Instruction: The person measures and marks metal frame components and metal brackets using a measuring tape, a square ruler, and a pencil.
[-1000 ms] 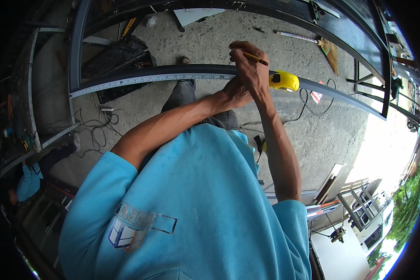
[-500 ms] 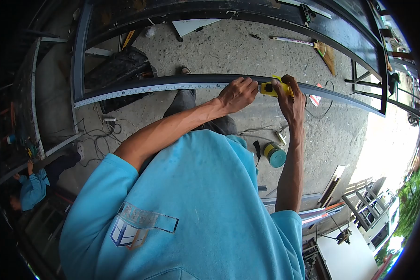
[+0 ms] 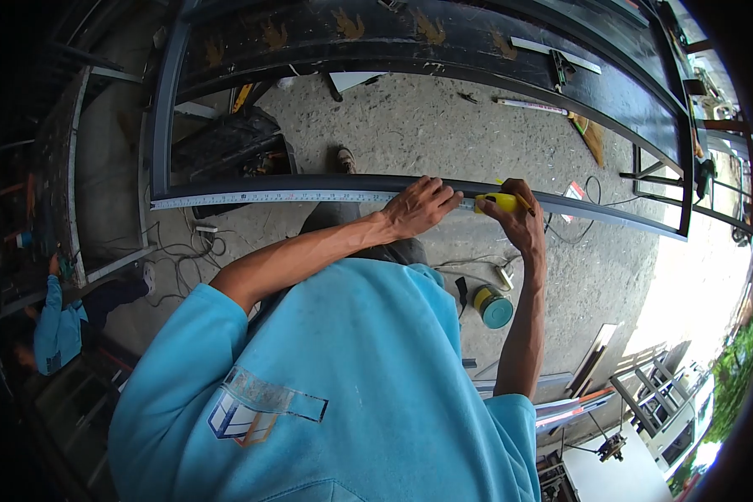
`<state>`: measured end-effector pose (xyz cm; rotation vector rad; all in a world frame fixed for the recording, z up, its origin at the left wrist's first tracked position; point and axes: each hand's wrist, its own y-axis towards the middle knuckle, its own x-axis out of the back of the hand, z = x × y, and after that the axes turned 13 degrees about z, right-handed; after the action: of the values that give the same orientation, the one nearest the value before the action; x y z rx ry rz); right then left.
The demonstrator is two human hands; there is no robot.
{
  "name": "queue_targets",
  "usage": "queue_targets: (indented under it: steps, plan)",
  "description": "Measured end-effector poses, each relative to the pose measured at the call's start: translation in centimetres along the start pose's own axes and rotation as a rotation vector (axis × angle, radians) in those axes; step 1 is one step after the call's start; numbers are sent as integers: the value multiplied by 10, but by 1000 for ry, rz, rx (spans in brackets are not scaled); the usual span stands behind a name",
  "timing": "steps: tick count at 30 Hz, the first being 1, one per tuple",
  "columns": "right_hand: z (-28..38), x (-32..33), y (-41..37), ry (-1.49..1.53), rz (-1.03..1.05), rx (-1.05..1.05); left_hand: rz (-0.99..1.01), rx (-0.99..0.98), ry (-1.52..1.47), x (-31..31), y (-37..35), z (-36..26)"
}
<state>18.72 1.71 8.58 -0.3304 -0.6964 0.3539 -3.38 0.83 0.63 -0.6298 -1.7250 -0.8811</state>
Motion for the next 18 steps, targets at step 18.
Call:
queue_targets:
  steps: [18]
  plan:
    - [187,43,288,21,-81,106,-10,276,59,84,37,352]
